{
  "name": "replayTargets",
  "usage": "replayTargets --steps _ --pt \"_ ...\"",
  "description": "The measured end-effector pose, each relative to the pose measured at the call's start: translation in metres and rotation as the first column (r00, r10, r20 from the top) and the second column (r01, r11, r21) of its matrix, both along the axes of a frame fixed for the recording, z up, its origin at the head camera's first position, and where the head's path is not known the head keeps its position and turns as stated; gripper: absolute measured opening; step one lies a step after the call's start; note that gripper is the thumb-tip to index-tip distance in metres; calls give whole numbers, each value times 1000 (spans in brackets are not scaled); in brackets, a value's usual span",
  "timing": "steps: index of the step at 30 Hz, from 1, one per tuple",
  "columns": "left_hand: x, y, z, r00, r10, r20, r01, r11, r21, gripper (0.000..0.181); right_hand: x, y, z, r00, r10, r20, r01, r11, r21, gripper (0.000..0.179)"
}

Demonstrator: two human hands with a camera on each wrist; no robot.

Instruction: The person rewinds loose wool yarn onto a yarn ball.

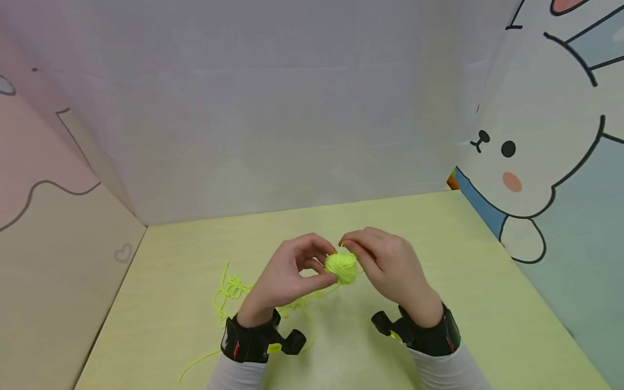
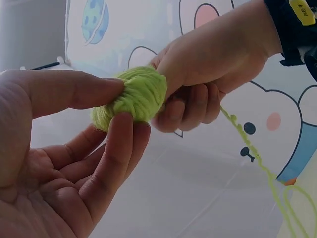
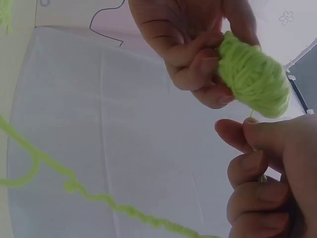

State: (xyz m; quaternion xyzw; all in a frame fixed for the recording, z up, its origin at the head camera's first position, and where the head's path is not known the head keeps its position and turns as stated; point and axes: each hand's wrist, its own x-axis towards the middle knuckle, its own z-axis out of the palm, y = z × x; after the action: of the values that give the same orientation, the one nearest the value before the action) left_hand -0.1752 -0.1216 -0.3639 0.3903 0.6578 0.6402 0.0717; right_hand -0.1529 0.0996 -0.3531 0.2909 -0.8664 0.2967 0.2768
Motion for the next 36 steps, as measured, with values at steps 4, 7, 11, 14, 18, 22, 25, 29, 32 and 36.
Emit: replayTargets --steps 4,7,11,14,18,22,25,29,32,36 --pt "-3 -4 -2 998 -24 52 19 994 105 33 -3 -3 -5 996 -16 84 14 1000 23 11" --pt "-4 -8 -4 994 -1 110 -22 978 205 33 -3 -5 -7 984 -44 171 32 997 75 14" --pt "-7 -11 -7 971 77 227 -155 925 347 34 -2 -9 -8 958 -70 279 26 987 159 16" --pt "-10 -12 -9 940 156 302 -276 870 408 33 -1 -11 -9 945 -68 321 0 978 209 17" --pt "-15 -13 -12 896 247 370 -404 800 443 32 2 -15 -11 935 -49 350 -47 964 262 17" --pt "-18 -13 -16 870 318 376 -471 761 446 32 7 -18 -12 936 -13 352 -99 949 298 18" --pt "-18 -11 -19 855 362 371 -505 742 440 32 13 -18 -11 939 35 343 -148 940 307 19" --pt "-18 -7 -21 840 402 365 -535 727 429 31 20 -20 -10 927 132 351 -242 925 292 21" --pt "-17 -4 -21 836 437 332 -544 738 399 32 25 -19 -6 919 199 340 -297 917 267 22" --pt "-13 2 -20 833 511 212 -553 781 292 33 30 -15 1 931 250 264 -312 924 223 20"
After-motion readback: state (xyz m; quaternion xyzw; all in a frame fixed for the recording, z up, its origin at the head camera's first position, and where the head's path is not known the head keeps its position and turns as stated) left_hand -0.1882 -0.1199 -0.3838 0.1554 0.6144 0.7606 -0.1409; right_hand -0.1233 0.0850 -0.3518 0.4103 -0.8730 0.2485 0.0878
